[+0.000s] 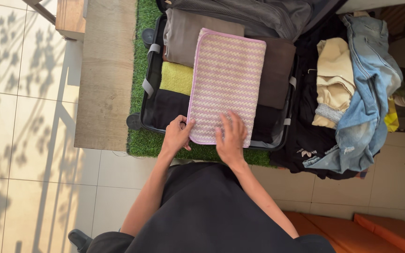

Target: The person folds a black shirt, a striped pink towel, and a pair of blue denim jeans, then places each item into a black suitcase.

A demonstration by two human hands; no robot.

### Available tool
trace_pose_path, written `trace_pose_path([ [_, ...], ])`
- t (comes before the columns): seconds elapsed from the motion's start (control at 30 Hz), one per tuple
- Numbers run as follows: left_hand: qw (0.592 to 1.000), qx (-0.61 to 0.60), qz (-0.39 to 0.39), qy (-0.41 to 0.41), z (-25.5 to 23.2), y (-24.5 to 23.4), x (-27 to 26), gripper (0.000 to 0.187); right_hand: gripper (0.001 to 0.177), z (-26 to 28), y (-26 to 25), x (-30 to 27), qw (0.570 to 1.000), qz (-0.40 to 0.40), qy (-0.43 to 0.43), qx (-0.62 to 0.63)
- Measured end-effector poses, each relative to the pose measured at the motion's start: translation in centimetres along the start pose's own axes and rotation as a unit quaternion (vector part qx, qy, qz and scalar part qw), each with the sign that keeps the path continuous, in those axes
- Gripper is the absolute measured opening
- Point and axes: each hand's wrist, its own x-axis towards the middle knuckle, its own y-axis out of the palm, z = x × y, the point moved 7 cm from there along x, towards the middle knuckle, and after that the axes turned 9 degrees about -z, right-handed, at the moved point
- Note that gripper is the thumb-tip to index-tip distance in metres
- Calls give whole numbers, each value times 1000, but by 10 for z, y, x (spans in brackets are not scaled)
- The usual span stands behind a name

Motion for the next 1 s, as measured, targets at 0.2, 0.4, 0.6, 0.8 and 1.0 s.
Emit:
trace_pose_path([
  [0.2,998,-15,-12,52,4,1,-7,35,49,-43,-21,-20,991,-89,102,3],
  [0.4,997,3,-17,69,2,-5,-11,35,50,-71,-21,-22,976,-108,160,98],
  [0.6,995,37,-10,94,2,-6,-3,35,53,-85,-24,-21,927,-43,296,226],
  [0.8,995,59,-32,80,-8,-10,-5,35,45,-108,-20,-29,880,10,313,357],
  [1.0,994,57,-31,92,-19,-10,-5,39,13,-140,-3,-36,893,114,246,359],
])
